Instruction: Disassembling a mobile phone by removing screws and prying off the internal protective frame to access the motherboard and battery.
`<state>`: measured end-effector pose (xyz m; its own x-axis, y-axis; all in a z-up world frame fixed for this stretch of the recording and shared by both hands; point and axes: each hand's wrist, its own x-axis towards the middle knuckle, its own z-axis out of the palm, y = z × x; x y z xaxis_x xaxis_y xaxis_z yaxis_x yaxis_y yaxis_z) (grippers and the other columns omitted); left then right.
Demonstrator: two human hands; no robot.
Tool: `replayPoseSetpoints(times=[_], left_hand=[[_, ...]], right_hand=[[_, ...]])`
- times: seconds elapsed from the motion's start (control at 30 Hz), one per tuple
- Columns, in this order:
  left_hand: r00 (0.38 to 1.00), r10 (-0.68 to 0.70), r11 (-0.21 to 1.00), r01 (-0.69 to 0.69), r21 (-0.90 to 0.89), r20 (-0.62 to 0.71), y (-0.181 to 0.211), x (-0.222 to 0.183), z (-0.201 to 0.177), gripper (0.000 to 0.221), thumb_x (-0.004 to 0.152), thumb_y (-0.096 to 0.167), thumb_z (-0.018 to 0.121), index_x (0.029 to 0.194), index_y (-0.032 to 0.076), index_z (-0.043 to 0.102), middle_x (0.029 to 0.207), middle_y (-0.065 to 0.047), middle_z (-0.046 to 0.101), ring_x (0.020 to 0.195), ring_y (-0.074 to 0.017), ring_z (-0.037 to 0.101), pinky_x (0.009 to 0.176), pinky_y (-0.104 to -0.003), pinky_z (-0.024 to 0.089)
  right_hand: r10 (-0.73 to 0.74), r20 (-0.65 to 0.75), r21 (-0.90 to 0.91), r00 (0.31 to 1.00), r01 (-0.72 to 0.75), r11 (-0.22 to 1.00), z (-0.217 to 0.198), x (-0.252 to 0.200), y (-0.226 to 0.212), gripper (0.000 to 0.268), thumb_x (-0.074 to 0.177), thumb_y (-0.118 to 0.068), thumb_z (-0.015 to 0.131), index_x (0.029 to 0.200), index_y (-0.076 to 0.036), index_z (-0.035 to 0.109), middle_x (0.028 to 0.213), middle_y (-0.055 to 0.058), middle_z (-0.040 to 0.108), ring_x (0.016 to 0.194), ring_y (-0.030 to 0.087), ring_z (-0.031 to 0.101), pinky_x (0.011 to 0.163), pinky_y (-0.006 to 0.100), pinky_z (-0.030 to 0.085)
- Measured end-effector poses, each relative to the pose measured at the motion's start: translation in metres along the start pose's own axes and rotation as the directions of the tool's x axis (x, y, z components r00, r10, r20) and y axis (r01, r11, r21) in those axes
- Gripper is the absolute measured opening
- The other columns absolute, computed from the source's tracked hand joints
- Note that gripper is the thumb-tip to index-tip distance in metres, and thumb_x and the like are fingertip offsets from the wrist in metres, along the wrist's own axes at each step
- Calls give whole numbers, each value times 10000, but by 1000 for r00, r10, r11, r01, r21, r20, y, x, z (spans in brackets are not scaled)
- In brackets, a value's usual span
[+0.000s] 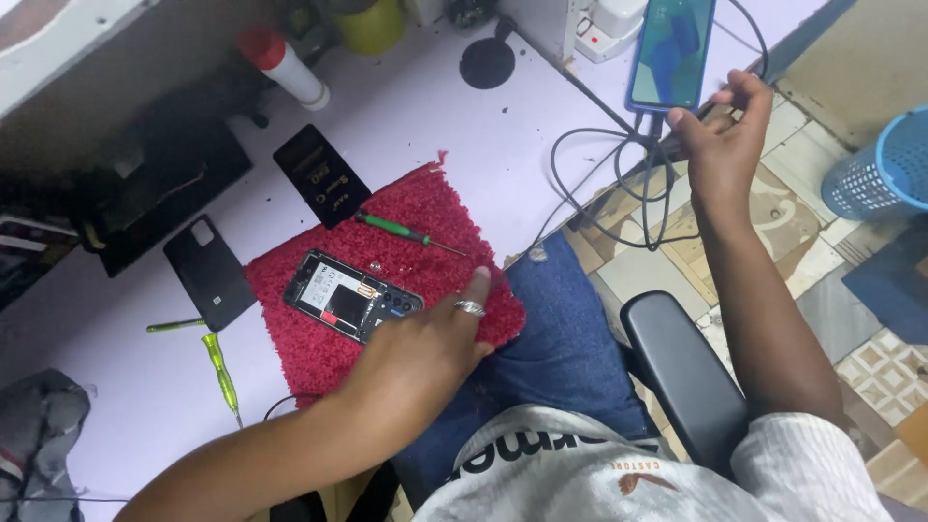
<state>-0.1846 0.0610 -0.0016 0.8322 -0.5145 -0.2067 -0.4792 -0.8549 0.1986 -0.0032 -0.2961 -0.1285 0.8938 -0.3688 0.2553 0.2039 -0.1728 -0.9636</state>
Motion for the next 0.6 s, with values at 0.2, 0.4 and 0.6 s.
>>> replayPoseSetpoints(times=[0.2, 0.4, 0.6], left_hand=[[981, -3, 936, -65, -345, -195, -7, -23, -34, 509, 1084, 143, 538, 1565, 6, 446, 1055, -267, 742, 671, -439, 737, 530, -558, 538], [983, -85, 161, -149, -976, -164, 21, 13, -69, 522, 1089, 122, 469, 1537, -29, 249, 1082, -169, 595, 760, -252, 759, 678, -371, 747], [914, -226, 154, -307, -939, -336, 29, 77, -90, 533, 1059, 160, 438, 1554, 0, 318, 1128, -151, 531, 819, -282, 817, 764, -414, 794]], right_hand=[[-252, 67, -218, 966, 260, 941, 5, -45, -63, 380, 1063, 20, 634, 1400, -3, 460, 1217, 132, 454, 915, 164, 464, 726, 255, 412], [26, 981, -98, 190, 380, 920, 38, -145, -155, 557, 973, -489, 729, 1337, -122, 524, 1087, 98, 665, 848, 271, 669, 732, 437, 560], [-107, 949, 80, -298, -103, 991, 82, -155, -203, 426, 1081, -307, 543, 1422, -72, 644, 1080, -26, 826, 1039, 127, 792, 1004, 309, 608]])
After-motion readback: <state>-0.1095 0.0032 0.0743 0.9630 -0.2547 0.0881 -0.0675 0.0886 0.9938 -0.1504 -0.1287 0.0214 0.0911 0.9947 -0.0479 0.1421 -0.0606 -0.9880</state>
